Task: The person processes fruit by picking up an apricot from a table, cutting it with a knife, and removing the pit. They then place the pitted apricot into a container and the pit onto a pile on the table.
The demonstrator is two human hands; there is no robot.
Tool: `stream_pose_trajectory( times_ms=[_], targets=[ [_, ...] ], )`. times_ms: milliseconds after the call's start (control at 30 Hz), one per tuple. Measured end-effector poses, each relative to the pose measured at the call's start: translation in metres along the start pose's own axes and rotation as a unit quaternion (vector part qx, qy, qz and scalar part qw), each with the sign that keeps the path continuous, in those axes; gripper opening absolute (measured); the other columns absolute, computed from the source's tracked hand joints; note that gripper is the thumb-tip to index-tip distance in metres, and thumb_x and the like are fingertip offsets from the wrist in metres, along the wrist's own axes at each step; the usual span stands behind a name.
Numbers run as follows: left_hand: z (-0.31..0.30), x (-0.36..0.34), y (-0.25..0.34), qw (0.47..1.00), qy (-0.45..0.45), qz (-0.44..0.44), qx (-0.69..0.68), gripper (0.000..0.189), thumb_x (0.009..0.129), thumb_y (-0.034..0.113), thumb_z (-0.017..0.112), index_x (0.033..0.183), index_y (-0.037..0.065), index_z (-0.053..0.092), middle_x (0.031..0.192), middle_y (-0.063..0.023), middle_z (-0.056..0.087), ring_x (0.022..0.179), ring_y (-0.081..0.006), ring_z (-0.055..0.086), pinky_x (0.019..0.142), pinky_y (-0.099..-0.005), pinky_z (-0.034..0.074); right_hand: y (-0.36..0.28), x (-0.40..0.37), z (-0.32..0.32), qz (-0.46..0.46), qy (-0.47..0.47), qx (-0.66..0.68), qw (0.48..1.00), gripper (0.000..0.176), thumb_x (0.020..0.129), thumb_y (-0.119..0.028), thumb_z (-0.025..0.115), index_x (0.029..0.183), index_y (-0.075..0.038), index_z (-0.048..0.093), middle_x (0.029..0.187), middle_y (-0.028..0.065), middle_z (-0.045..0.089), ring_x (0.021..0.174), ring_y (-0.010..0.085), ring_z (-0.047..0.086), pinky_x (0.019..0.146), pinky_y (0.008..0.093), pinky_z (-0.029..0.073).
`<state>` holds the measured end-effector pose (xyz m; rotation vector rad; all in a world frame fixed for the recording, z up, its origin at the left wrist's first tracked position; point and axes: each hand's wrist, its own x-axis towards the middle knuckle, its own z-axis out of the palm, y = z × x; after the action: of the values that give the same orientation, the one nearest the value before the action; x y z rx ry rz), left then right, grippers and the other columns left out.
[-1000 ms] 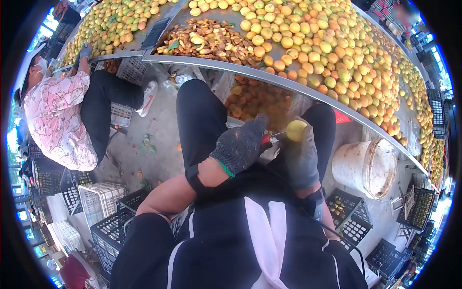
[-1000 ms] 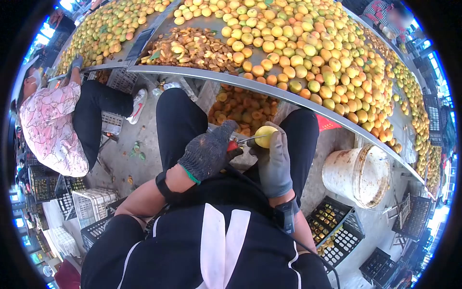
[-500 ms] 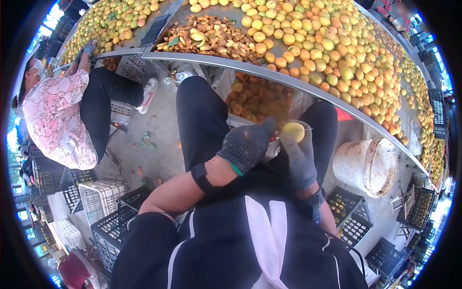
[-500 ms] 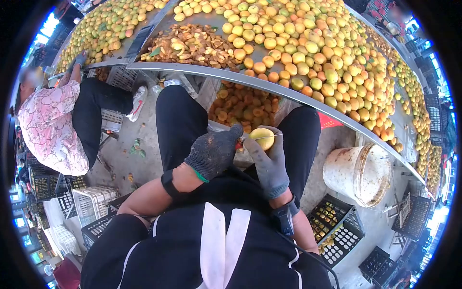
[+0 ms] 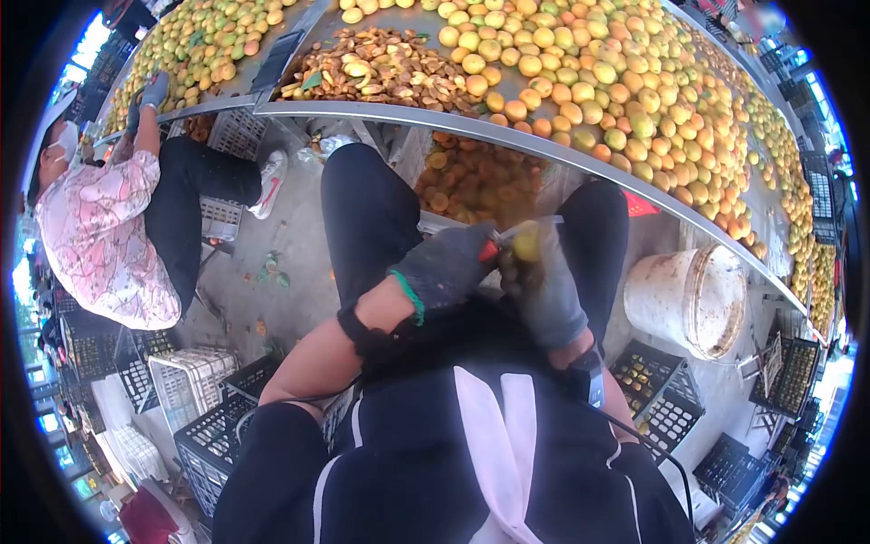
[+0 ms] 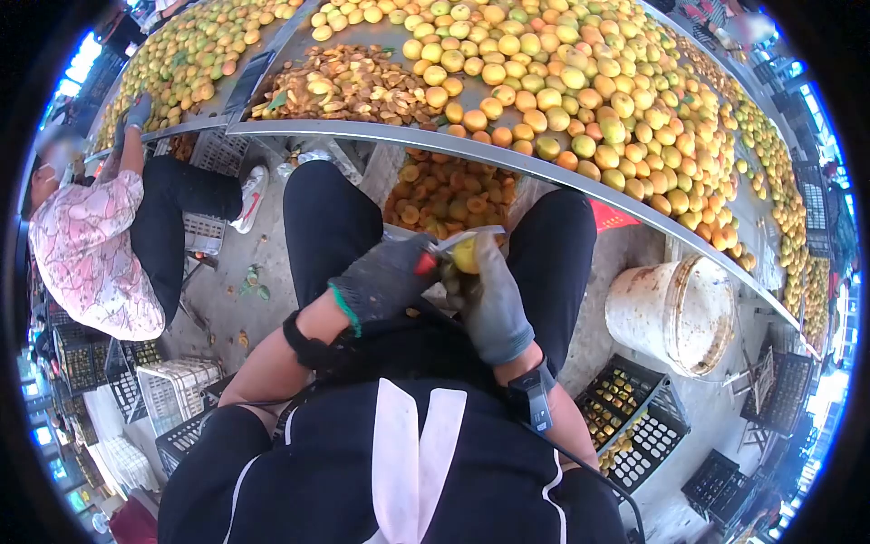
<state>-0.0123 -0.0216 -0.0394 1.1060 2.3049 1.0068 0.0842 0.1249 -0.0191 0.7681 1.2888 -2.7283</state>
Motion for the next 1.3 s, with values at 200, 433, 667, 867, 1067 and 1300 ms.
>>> stream_pose_trajectory(
  times_ms=[200,433,667,867,1067,1300],
  targets=[
    [-0.057,-0.011,0.022,0.957,-0.067,-0.174,-0.220,0.038,0.086,0.022,0.070,0.116,0.004,0.054,0.090,-0.0139,0.064,0.084,-0.0287,0.065,0.076,-0.0394,0.051,-0.010,0.013,-0.033,0.000,0.010,0.190,0.982,0.044,0.096,-0.049,0.052,0.115,-0.010,0.055,0.091,0.0029,0.056,0.075,0.0141,0.051,0.068,0.0278,0.043],
    [-0.040,-0.001,0.029,0.910,-0.064,-0.141,-0.384,0.040,0.083,0.022,0.077,0.111,0.005,0.052,0.090,-0.0057,0.064,0.082,-0.0121,0.060,0.074,-0.0290,0.051,0.005,0.004,-0.022,0.008,-0.058,0.120,0.991,0.042,0.096,-0.040,0.058,0.123,-0.009,0.051,0.108,0.0046,0.053,0.089,0.0141,0.053,0.082,0.0300,0.045],
    [-0.018,0.002,0.033,0.960,-0.079,-0.163,-0.214,0.051,0.079,0.020,0.079,0.117,0.003,0.049,0.095,-0.0109,0.064,0.090,-0.0218,0.064,0.075,-0.0336,0.052,0.013,0.006,-0.017,-0.055,-0.052,0.003,0.997,0.041,0.101,-0.041,0.046,0.126,-0.008,0.045,0.107,0.0045,0.051,0.097,0.0129,0.051,0.085,0.0279,0.045],
    [0.002,-0.004,0.024,0.986,0.025,-0.043,-0.162,0.043,0.078,0.012,0.074,0.111,0.003,0.048,0.095,-0.0211,0.063,0.092,-0.0397,0.065,0.075,-0.0436,0.053,0.009,-0.001,-0.006,-0.107,-0.035,-0.063,0.992,0.037,0.103,-0.038,0.040,0.124,-0.008,0.046,0.109,0.0050,0.051,0.099,0.0117,0.052,0.086,0.0262,0.046],
    [0.002,-0.005,0.031,0.995,0.096,0.023,-0.008,0.030,0.082,0.007,0.065,0.105,0.006,0.047,0.085,-0.0228,0.060,0.084,-0.0433,0.063,0.069,-0.0474,0.051,0.007,-0.009,-0.010,-0.151,-0.008,-0.165,0.975,0.037,0.104,-0.037,0.036,0.125,-0.007,0.046,0.108,0.0063,0.053,0.096,0.0129,0.056,0.087,0.0267,0.048],
    [0.003,0.000,0.036,0.997,0.057,-0.026,-0.040,0.022,0.085,0.008,0.062,0.103,0.005,0.049,0.086,-0.0243,0.062,0.086,-0.0437,0.063,0.070,-0.0491,0.051,0.011,-0.006,-0.010,-0.113,-0.002,-0.047,0.993,0.041,0.104,-0.043,0.033,0.121,-0.007,0.047,0.104,0.0048,0.053,0.094,0.0122,0.055,0.085,0.0264,0.047]
  ],
)
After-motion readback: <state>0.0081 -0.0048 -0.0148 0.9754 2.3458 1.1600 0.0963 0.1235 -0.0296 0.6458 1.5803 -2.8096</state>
